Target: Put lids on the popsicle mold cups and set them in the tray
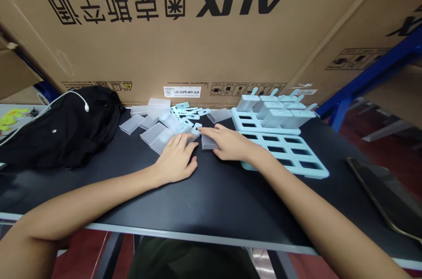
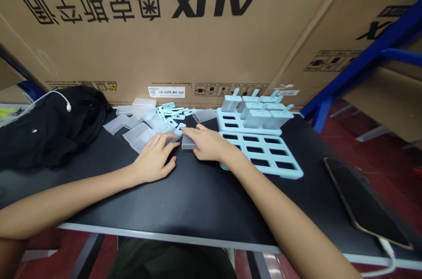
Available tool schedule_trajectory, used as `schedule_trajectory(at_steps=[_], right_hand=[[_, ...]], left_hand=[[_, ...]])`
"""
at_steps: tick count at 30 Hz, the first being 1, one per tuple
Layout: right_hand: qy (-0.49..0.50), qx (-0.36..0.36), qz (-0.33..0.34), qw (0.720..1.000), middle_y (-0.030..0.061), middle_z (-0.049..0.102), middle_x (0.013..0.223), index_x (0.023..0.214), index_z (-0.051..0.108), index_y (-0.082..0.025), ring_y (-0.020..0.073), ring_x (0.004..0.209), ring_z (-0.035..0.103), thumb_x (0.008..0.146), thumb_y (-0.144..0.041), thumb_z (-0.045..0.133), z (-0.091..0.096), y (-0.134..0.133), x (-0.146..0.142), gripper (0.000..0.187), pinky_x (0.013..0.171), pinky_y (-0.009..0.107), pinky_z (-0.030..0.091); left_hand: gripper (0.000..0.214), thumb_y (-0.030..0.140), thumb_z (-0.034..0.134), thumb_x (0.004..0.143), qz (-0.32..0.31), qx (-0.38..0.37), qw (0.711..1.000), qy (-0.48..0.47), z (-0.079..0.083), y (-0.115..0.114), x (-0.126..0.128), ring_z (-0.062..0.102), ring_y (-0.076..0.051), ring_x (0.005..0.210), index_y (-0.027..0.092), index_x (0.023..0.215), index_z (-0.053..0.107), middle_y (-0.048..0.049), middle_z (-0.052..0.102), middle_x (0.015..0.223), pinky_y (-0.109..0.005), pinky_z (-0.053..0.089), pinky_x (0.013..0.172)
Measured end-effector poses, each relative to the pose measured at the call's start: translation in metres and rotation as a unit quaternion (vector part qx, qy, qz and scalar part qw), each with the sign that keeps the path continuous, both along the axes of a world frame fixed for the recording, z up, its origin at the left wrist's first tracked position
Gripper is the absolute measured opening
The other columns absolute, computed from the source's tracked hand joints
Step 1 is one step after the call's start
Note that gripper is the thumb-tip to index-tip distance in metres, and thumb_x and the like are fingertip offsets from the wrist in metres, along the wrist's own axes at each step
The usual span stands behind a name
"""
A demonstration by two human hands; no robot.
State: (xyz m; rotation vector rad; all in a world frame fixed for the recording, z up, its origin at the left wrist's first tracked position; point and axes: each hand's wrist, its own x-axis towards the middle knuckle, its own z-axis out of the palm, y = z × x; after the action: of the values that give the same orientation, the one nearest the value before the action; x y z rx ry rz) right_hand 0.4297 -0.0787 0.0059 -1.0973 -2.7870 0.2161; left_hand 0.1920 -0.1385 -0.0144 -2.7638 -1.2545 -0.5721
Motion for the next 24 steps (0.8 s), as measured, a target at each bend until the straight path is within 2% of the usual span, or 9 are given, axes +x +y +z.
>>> schedule_trajectory(at_steps=[4, 7, 10, 14, 16, 21, 24], right_hand=[[0.008, 0.004, -0.015, 1.0, 0.0176, 0.061, 0.144, 0.14, 0.056, -0.013, 0.0338, 0.122, 0.06, 0.077, -0.007, 0.056, 0.004, -0.006, 0.003, 0.063, 0.099, 0.048, 0.052], [-0.006, -0.007, -0.026, 1.0, 0.0161, 0.065, 0.13, 0.124, 0.062, -0.016, 0.0327, 0.111, 0.065, 0.078, -0.008, 0.056, 0.011, -0.018, 0.009, 0.048, 0.092, 0.046, 0.053], [-0.002, -0.035, -0.02, 0.999, 0.012, 0.068, 0.119, 0.12, 0.063, -0.019, 0.0295, 0.104, 0.068, 0.076, -0.005, 0.058, 0.017, -0.031, 0.014, 0.046, 0.086, 0.04, 0.054], [-0.002, -0.048, 0.004, 0.999, 0.0112, 0.07, 0.112, 0.119, 0.064, -0.019, 0.028, 0.103, 0.069, 0.075, -0.006, 0.062, 0.024, -0.046, 0.008, 0.046, 0.086, 0.036, 0.051], [0.008, -0.06, 0.025, 0.998, 0.011, 0.071, 0.11, 0.119, 0.064, -0.019, 0.0272, 0.1, 0.07, 0.076, -0.009, 0.064, 0.027, -0.052, 0.003, 0.044, 0.084, 0.034, 0.051], [0.081, -0.11, 0.07, 0.988, 0.0056, 0.074, 0.109, 0.124, 0.062, -0.022, 0.0232, 0.095, 0.071, 0.073, -0.008, 0.062, 0.029, -0.056, -0.002, 0.053, 0.08, 0.031, 0.05], [0.093, -0.123, 0.074, 0.985, 0.0056, 0.073, 0.111, 0.12, 0.062, -0.022, 0.0234, 0.099, 0.07, 0.074, -0.006, 0.061, 0.025, -0.051, -0.001, 0.049, 0.084, 0.032, 0.051]], left_hand=[[0.036, 0.027, 0.056, 0.096, -0.003, 0.001, 1.0, -0.003, 0.002, 0.0, 0.001, 0.052, -0.037, 0.134, 0.013, 0.128, 0.063, -0.02, 0.055, 0.141, -0.058, 0.049, 0.112], [0.035, 0.026, 0.055, 0.096, -0.001, -0.005, 1.0, -0.009, 0.002, -0.001, 0.001, 0.052, -0.037, 0.135, 0.014, 0.129, 0.063, -0.0197, 0.055, 0.142, -0.059, 0.049, 0.111], [0.037, 0.027, 0.055, 0.097, -0.006, -0.012, 1.0, -0.016, 0.002, -0.001, 0.001, 0.049, -0.038, 0.14, 0.014, 0.132, 0.06, -0.0202, 0.053, 0.147, -0.06, 0.045, 0.117], [0.041, 0.036, 0.056, 0.1, -0.031, -0.001, 0.999, -0.023, 0.003, -0.002, 0.001, 0.044, -0.037, 0.146, 0.016, 0.136, 0.056, -0.0192, 0.053, 0.15, -0.059, 0.039, 0.121], [0.04, 0.039, 0.057, 0.099, -0.057, 0.003, 0.998, -0.029, 0.005, -0.003, 0.001, 0.051, -0.035, 0.139, 0.017, 0.132, 0.056, -0.0173, 0.058, 0.143, -0.055, 0.042, 0.118], [0.031, 0.039, 0.059, 0.095, -0.082, -0.022, 0.995, -0.054, 0.008, -0.005, -0.001, 0.066, -0.03, 0.104, 0.018, 0.118, 0.056, -0.0116, 0.07, 0.113, -0.047, 0.052, 0.095], [0.031, 0.036, 0.057, 0.095, -0.076, -0.05, 0.994, -0.058, 0.006, -0.004, -0.002, 0.069, -0.029, 0.103, 0.018, 0.121, 0.054, -0.0104, 0.072, 0.112, -0.045, 0.053, 0.093]])
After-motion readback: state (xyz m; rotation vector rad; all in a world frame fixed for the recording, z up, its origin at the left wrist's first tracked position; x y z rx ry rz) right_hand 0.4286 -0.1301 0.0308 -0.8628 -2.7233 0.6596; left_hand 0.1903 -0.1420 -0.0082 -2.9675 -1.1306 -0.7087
